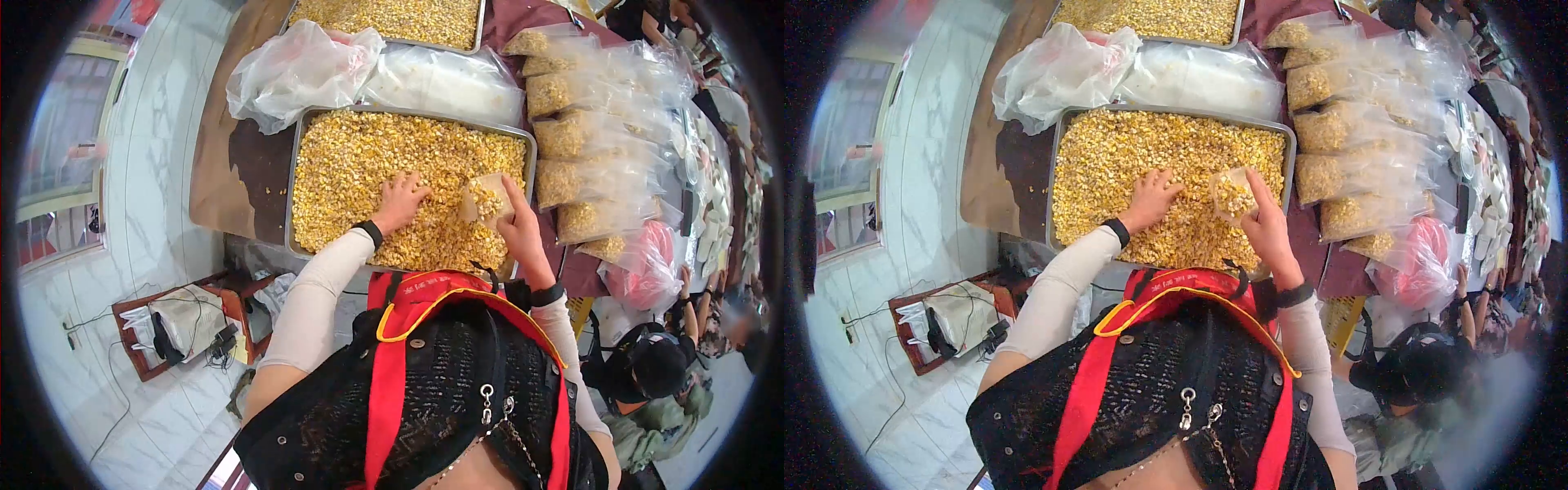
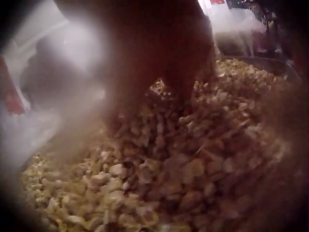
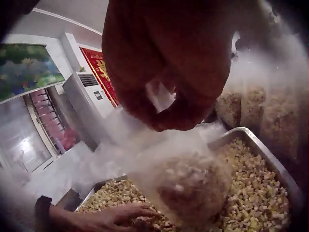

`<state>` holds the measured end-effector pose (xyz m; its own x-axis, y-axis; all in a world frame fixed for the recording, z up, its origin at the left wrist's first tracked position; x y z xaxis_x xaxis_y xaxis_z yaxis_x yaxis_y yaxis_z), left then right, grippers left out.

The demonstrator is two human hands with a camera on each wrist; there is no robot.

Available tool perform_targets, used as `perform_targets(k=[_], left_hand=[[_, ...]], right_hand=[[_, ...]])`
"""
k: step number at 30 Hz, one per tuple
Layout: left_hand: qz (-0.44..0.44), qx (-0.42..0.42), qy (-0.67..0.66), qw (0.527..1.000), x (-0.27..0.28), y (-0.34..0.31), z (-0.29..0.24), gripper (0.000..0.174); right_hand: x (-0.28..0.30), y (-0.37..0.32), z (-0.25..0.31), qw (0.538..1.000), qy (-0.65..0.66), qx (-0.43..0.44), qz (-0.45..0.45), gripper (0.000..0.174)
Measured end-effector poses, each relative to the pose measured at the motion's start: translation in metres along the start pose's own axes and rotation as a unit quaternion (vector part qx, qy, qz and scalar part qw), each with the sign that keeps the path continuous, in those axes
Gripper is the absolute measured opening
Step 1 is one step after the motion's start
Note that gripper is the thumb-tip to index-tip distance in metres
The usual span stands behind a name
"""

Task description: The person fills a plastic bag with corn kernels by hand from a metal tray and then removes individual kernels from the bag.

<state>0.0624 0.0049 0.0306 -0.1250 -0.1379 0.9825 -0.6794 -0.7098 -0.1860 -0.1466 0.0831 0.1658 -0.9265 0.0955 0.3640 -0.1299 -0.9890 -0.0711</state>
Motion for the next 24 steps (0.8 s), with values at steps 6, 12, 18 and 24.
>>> perform_targets(k=[6,12,18,24], left_hand=[[-0.064,-0.032,-0.093,0.993,-0.002,0.002,-0.057,0.048],[-0.002,-0.051,-0.002,0.999,-0.008,0.022,-0.036,0.049],[0.039,0.055,0.021,0.997,-0.002,0.022,0.041,0.048],[0.022,0.164,-0.046,0.985,0.012,0.001,0.078,0.047]], right_hand=[[0.000,0.009,0.020,0.992,0.089,-0.084,0.016,0.072],[0.006,0.005,0.025,0.999,0.017,-0.021,0.026,0.072],[0.006,-0.004,0.015,0.999,0.006,-0.023,0.028,0.071],[-0.004,0.002,0.023,0.998,0.024,0.012,0.059,0.070]])
Point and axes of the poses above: each hand's wrist, its own y-axis towards the middle knuckle, its own x-axis out of the back of the hand, z = x × y, the point moved 5 cm from there along y, towards the middle knuckle, and after that the axes turned 8 degrees about y, right-handed, at the moved point
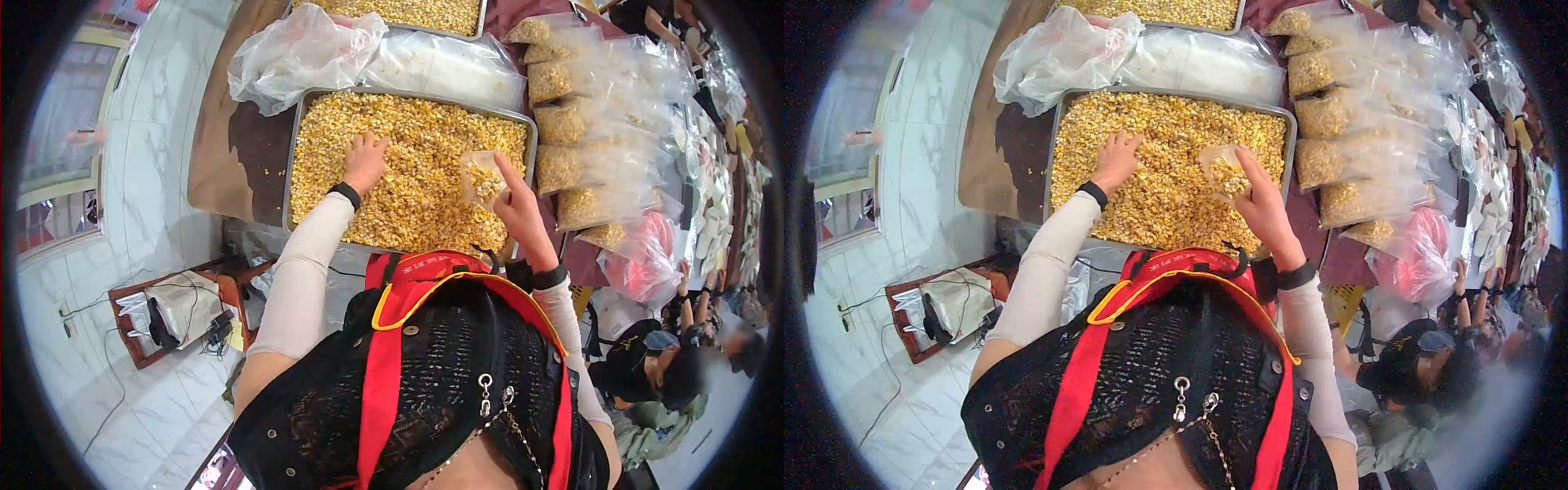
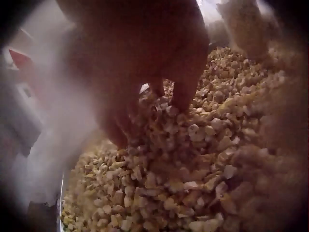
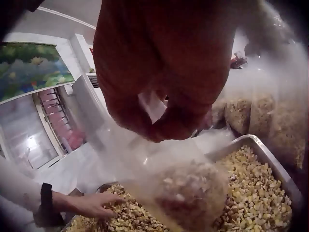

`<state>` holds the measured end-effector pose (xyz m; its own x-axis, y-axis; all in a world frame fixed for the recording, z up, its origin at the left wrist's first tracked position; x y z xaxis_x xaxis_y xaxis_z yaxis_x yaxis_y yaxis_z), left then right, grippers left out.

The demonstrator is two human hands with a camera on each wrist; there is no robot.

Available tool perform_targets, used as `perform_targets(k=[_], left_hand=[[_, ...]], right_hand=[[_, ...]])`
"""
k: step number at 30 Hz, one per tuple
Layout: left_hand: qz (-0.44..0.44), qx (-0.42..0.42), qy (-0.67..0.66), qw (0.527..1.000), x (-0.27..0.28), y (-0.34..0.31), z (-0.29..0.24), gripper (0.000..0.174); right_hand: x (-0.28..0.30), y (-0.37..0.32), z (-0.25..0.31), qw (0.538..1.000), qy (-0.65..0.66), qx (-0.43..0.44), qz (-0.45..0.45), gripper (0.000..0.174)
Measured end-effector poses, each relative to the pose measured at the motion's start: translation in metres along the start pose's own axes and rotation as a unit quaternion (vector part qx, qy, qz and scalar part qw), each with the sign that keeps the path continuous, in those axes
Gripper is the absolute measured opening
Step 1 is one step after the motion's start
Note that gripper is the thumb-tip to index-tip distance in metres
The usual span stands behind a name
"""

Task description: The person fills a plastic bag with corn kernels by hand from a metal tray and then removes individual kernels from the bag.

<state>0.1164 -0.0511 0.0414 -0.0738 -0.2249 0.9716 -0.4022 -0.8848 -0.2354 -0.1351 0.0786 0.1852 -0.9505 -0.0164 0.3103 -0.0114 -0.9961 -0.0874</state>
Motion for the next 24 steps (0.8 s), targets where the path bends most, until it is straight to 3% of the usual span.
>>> perform_targets(k=[1,4,7,10,12,16,17,18,20,24], left_hand=[[-0.060,-0.008,0.009,0.998,-0.001,-0.004,0.003,0.046],[-0.031,-0.007,-0.016,0.999,-0.004,-0.017,-0.010,0.045],[-0.035,-0.089,0.037,0.995,-0.023,-0.037,-0.056,0.047],[-0.063,-0.127,0.003,0.990,-0.040,-0.045,-0.098,0.050],[-0.012,-0.205,0.027,0.978,-0.041,-0.047,-0.119,0.053],[0.008,-0.234,0.049,0.971,-0.025,-0.031,-0.097,0.051],[-0.125,-0.209,0.071,0.967,-0.033,-0.025,-0.081,0.035],[-0.125,-0.211,0.071,0.967,-0.031,-0.018,-0.069,0.035],[-0.033,-0.110,0.051,0.992,-0.026,-0.002,-0.039,0.033],[0.005,-0.041,-0.036,0.998,-0.007,0.007,-0.017,0.032]], right_hand=[[-0.003,0.001,0.002,0.998,-0.036,0.059,0.012,0.070],[-0.011,0.003,-0.002,0.994,-0.089,0.062,0.030,0.074],[-0.013,0.002,-0.004,0.996,-0.072,0.030,0.045,0.076],[-0.012,0.002,-0.006,0.993,-0.108,0.041,0.035,0.075],[-0.011,0.002,-0.006,0.990,-0.128,0.053,0.032,0.075],[-0.010,-0.002,-0.007,0.988,-0.147,0.049,0.029,0.076],[-0.010,-0.004,-0.008,0.988,-0.146,0.047,0.028,0.076],[-0.009,-0.005,-0.010,0.988,-0.149,0.046,0.023,0.076],[-0.007,-0.008,-0.011,0.988,-0.149,0.044,0.016,0.076],[-0.005,-0.010,-0.011,0.990,-0.136,0.025,0.017,0.076]])
Point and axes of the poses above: each hand's wrist, its own y-axis towards the middle knuckle, its own x-axis out of the back of the hand, z = x × y, the point moved 5 cm from there along y, towards the middle knuckle, and after that the axes turned 8 degrees about y, right-handed, at the moved point
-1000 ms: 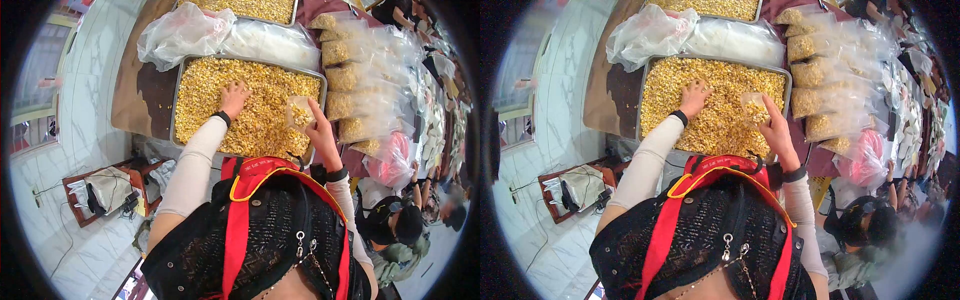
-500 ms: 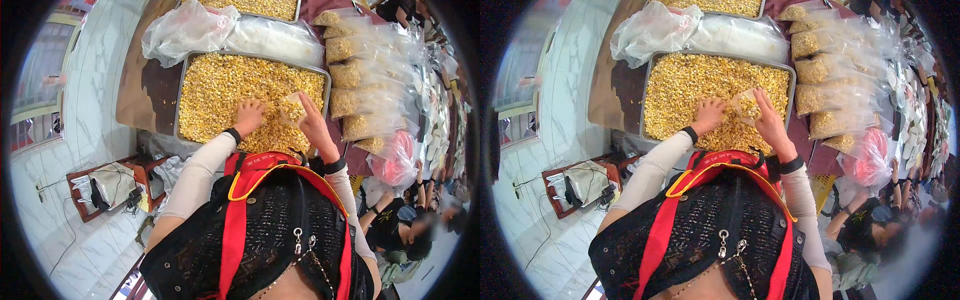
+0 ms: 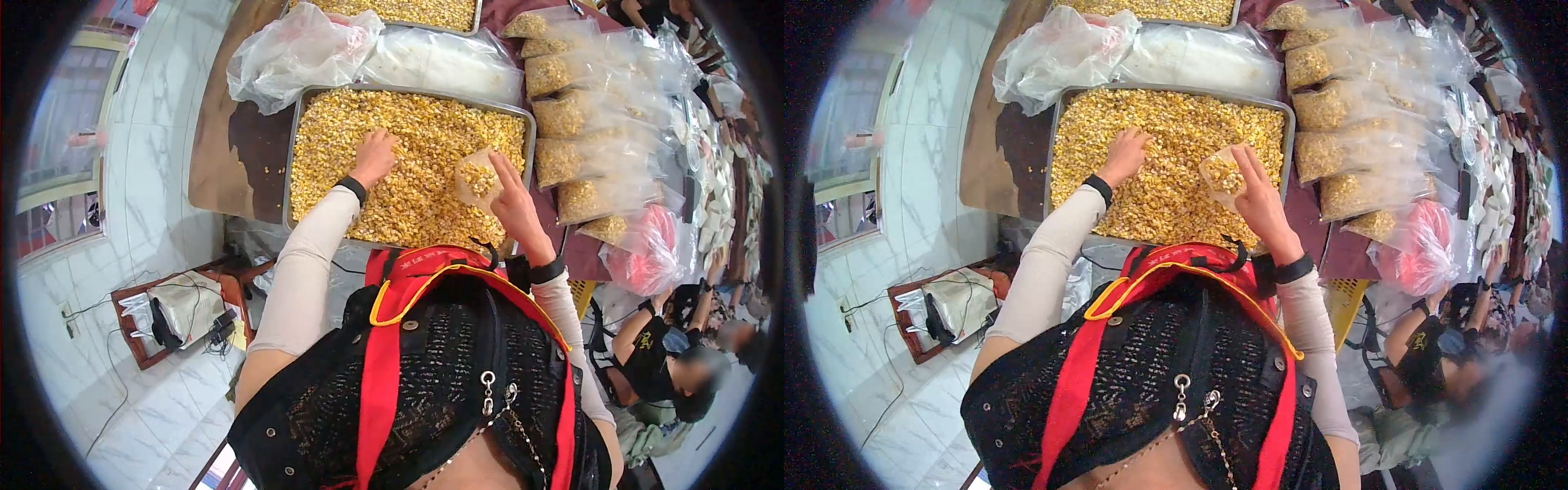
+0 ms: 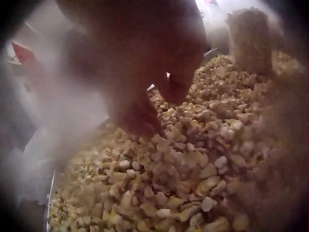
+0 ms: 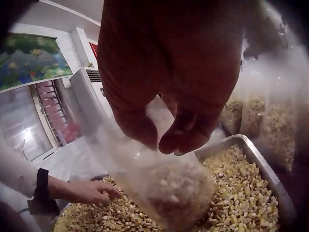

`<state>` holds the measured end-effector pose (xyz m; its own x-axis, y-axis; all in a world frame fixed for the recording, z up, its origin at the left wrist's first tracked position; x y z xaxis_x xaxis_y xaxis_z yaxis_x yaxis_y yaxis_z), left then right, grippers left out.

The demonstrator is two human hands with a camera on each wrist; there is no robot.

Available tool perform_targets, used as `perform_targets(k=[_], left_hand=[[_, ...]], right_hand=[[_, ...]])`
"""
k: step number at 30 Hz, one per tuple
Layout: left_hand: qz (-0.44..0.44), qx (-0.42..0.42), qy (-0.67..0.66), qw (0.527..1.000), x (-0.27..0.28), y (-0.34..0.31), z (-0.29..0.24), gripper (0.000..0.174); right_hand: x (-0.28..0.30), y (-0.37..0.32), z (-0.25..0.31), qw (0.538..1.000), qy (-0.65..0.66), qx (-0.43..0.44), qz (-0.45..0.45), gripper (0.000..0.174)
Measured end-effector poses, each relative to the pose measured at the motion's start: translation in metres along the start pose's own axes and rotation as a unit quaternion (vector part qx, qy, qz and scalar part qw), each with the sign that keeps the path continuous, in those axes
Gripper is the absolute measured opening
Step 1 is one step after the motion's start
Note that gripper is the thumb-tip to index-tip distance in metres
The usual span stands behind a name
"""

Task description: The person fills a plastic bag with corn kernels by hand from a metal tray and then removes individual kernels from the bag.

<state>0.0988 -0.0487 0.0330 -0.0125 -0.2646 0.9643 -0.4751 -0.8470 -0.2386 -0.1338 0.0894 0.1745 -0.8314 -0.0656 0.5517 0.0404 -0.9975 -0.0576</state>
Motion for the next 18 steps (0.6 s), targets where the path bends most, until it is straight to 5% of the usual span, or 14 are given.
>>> perform_targets(k=[3,5,8,13,18], left_hand=[[-0.011,0.010,-0.061,0.998,-0.017,-0.012,0.000,0.031],[-0.100,0.008,-0.002,0.995,-0.031,-0.023,-0.008,0.028],[-0.009,-0.001,-0.052,0.999,-0.020,-0.038,-0.033,0.037],[-0.033,-0.071,-0.046,0.996,-0.032,-0.039,-0.049,0.030],[-0.056,-0.043,-0.132,0.989,-0.024,-0.032,-0.039,0.026]], right_hand=[[-0.002,-0.009,-0.001,1.000,0.013,-0.004,0.001,0.076],[-0.002,-0.007,0.000,1.000,0.010,0.011,-0.002,0.075],[-0.004,-0.005,0.003,1.000,0.005,0.017,0.000,0.076],[-0.006,0.004,0.002,1.000,0.009,0.008,0.004,0.076],[-0.006,0.005,0.000,1.000,0.001,0.016,0.005,0.075]])
Point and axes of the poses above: each hand's wrist, its own y-axis towards the middle knuckle, its own x-axis out of the back of the hand, z = x × y, the point moved 5 cm from there along y, towards the middle knuckle, and after that the axes turned 8 degrees about y, right-handed, at the moved point
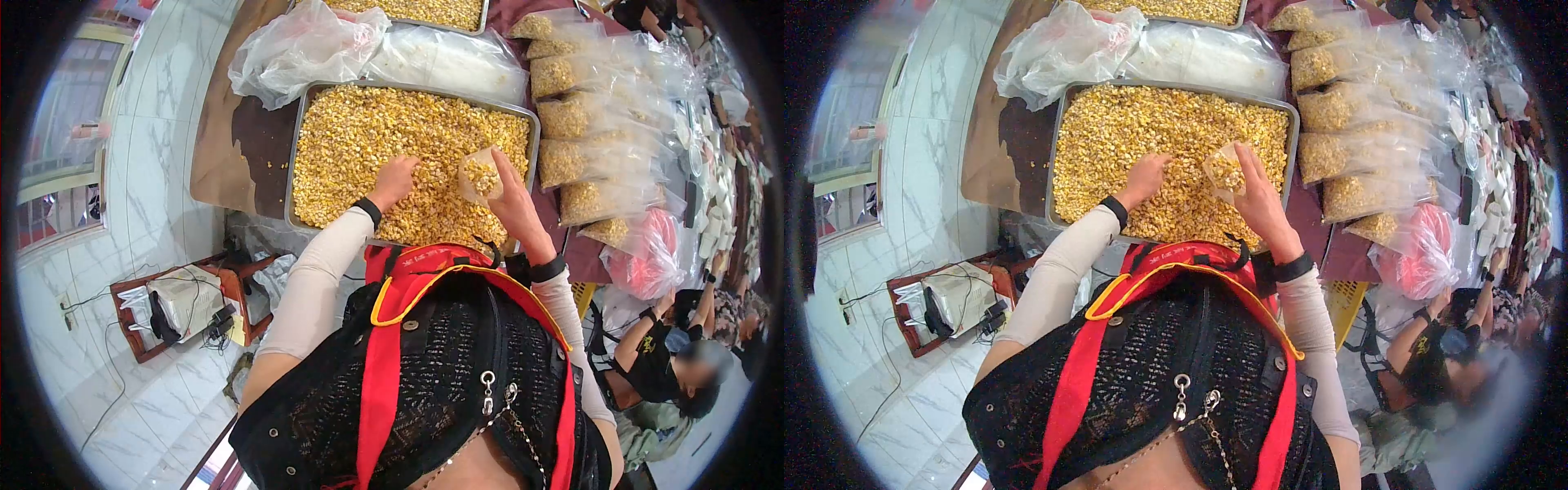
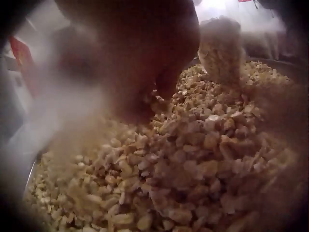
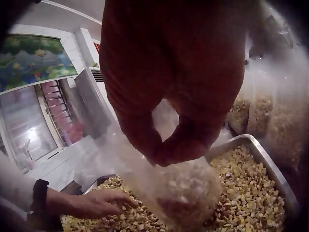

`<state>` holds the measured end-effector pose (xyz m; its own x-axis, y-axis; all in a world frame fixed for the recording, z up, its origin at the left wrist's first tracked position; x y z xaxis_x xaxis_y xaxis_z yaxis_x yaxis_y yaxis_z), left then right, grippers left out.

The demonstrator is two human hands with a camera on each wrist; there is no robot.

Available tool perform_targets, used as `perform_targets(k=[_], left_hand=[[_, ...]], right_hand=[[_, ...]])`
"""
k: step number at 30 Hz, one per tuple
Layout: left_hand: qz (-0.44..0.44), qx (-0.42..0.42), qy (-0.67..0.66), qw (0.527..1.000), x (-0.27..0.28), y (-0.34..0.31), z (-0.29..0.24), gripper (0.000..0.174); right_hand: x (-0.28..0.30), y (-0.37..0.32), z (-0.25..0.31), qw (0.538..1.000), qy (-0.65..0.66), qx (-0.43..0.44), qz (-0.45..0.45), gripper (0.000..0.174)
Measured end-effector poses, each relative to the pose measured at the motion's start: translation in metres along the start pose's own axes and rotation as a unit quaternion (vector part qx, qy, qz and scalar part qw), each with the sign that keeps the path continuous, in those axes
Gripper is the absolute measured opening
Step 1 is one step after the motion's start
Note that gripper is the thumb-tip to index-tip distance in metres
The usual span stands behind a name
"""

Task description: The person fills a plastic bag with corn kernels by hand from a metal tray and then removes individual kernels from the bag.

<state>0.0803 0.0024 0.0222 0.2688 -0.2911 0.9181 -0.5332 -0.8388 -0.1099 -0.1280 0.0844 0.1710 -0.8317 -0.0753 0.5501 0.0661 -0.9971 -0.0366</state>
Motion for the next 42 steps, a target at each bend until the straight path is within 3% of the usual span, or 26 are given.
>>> perform_targets(k=[4,6,8,10,12,14,16,17,19,22,24,27,28,30,34,36,38,40,41,42], left_hand=[[-0.082,-0.067,0.060,0.993,0.015,0.008,-0.014,0.022],[-0.070,-0.110,0.099,0.986,0.001,0.011,-0.026,0.021],[0.061,-0.203,0.114,0.971,-0.016,-0.002,-0.051,0.021],[0.072,-0.206,0.135,0.966,-0.016,-0.011,-0.057,0.021],[-0.010,-0.187,0.186,0.964,-0.019,-0.011,-0.046,0.020],[0.016,-0.145,0.137,0.980,-0.022,0.000,-0.024,0.021],[0.043,-0.016,0.125,0.991,-0.007,0.009,0.006,0.018],[0.042,-0.014,0.127,0.991,0.001,0.012,0.014,0.018],[0.027,0.104,-0.013,0.994,0.015,0.013,0.037,0.017],[-0.024,0.098,-0.051,0.994,0.031,0.006,0.042,0.020],[0.004,0.118,-0.036,0.992,0.027,-0.004,0.044,0.020],[0.053,0.067,-0.026,0.996,-0.028,-0.030,0.052,0.019],[0.053,0.067,-0.026,0.996,-0.025,-0.037,0.035,0.019],[-0.038,0.003,0.003,0.999,-0.011,-0.045,-0.008,0.019],[-0.009,-0.046,0.037,0.998,-0.024,-0.039,-0.037,0.018],[0.056,-0.024,-0.023,0.998,-0.031,-0.026,-0.029,0.017],[0.062,0.008,-0.042,0.997,-0.029,-0.014,-0.017,0.021],[0.110,0.105,-0.275,0.949,-0.012,-0.008,-0.007,0.023],[0.080,0.124,-0.366,0.919,-0.017,-0.008,0.003,0.024],[0.084,0.121,-0.365,0.919,-0.015,-0.007,0.011,0.024]], right_hand=[[-0.001,-0.001,0.002,1.000,0.016,-0.005,0.006,0.074],[-0.002,-0.003,0.001,1.000,0.022,-0.007,0.009,0.074],[-0.002,-0.003,0.000,1.000,0.028,-0.007,0.011,0.074],[-0.003,-0.004,-0.005,1.000,0.013,-0.022,0.015,0.075],[-0.001,-0.005,-0.006,1.000,0.014,-0.015,0.012,0.075],[0.000,-0.008,-0.005,1.000,0.017,-0.008,0.012,0.075],[0.001,-0.008,-0.003,1.000,0.020,-0.008,-0.004,0.072],[0.001,-0.007,-0.004,1.000,0.021,-0.006,-0.003,0.072],[-0.001,-0.006,-0.005,1.000,0.009,0.009,-0.001,0.070],[-0.002,-0.004,-0.002,1.000,0.004,0.003,-0.004,0.070],[-0.003,-0.004,-0.001,1.000,0.022,0.000,-0.003,0.069],[-0.003,-0.005,-0.003,1.000,0.025,0.003,-0.004,0.071],[-0.004,-0.005,-0.003,1.000,0.011,0.011,-0.006,0.074],[-0.005,-0.006,-0.004,1.000,0.011,0.001,-0.001,0.074],[-0.007,-0.002,0.005,1.000,0.007,0.000,0.004,0.069],[-0.006,0.000,0.008,1.000,0.011,-0.007,0.011,0.069],[-0.006,-0.001,0.009,1.000,0.018,-0.018,0.017,0.070],[-0.005,-0.002,0.011,1.000,-0.023,0.010,0.018,0.070],[-0.006,-0.003,0.009,1.000,-0.022,0.007,0.014,0.070],[-0.007,-0.004,0.006,1.000,-0.016,-0.002,0.017,0.070]])
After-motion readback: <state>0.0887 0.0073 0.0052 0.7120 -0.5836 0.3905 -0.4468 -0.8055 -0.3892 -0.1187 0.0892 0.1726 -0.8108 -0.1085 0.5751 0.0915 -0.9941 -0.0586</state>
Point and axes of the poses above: each hand's wrist, its own y-axis towards the middle knuckle, its own x-axis out of the back of the hand, z = x × y, the point moved 5 cm from there along y, towards the middle knuckle, and after that the axes turned 8 degrees about y, right-handed, at the moved point
